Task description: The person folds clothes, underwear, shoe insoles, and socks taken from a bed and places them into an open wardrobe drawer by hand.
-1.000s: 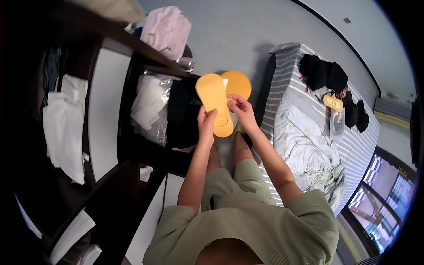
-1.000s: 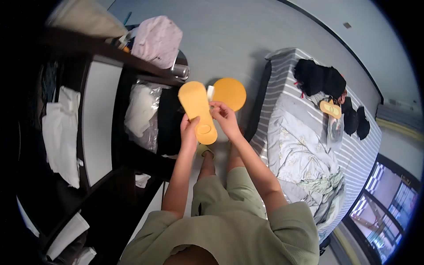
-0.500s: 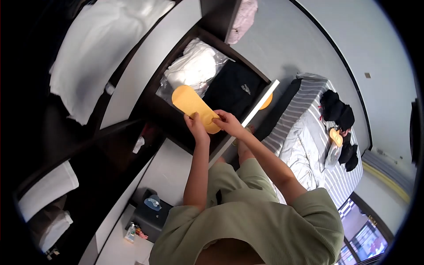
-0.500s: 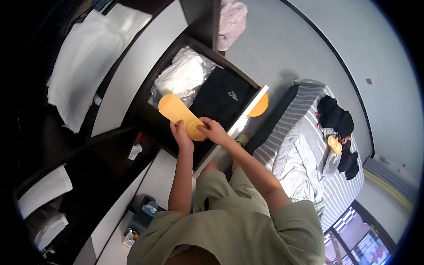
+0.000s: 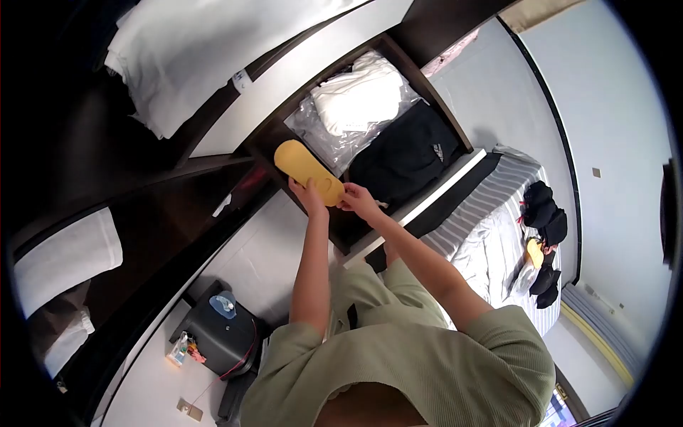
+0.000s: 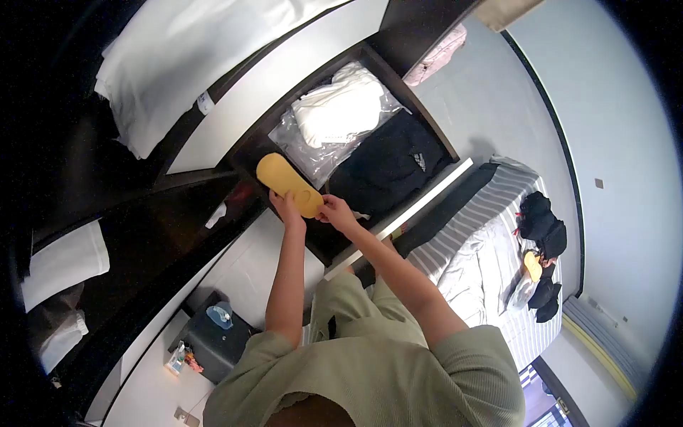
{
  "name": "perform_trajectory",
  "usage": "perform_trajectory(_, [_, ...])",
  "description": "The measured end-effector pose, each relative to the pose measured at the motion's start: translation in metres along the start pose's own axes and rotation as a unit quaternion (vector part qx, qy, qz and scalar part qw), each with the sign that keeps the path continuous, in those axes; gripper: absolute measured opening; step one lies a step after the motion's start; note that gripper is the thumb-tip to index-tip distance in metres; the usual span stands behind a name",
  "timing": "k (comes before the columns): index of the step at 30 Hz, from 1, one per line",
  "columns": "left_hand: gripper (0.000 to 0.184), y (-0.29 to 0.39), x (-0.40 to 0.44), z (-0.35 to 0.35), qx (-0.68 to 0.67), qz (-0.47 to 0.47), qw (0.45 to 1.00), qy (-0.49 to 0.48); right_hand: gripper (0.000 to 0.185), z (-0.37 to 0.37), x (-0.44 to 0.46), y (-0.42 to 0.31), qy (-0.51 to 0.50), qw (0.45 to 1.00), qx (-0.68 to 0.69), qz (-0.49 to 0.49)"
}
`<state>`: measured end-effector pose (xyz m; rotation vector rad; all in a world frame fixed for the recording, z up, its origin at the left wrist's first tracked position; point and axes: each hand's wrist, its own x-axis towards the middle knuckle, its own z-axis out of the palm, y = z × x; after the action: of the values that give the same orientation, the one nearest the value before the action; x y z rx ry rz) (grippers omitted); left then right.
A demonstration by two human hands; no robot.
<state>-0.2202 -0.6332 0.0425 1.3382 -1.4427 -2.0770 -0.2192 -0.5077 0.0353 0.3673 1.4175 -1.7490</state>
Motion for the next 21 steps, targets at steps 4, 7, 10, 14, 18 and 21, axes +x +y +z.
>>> perform_trajectory(4, [0.067,-0.019,0.021,-0.007,0.072,0.020,0.997,-0.012,0.023,0.016,0.029,0.026,0.031,0.998,0.009,-0.050])
perform_trajectory(7, [0.069,-0.033,0.030,-0.011,0.189,0.053,0.980,-0.032,0.025,0.030,0.052,0.042,0.086,0.994,0.002,-0.066])
perform_trajectory(10, [0.065,-0.040,0.039,-0.012,0.291,0.098,0.950,-0.057,0.027,0.039,0.074,0.054,0.156,0.979,-0.082,-0.100])
perform_trajectory(14, [0.059,-0.051,0.046,-0.012,0.303,0.100,0.946,-0.063,0.031,0.047,0.078,0.043,0.184,0.967,-0.118,-0.129])
perform_trajectory(18, [0.056,-0.064,0.060,-0.018,0.333,0.086,0.935,-0.085,0.035,0.050,0.083,0.042,0.227,0.950,-0.157,-0.146])
perform_trajectory(21, [0.055,-0.069,0.064,-0.018,0.313,0.056,0.945,-0.073,0.042,0.051,0.089,0.047,0.218,0.968,-0.070,-0.100])
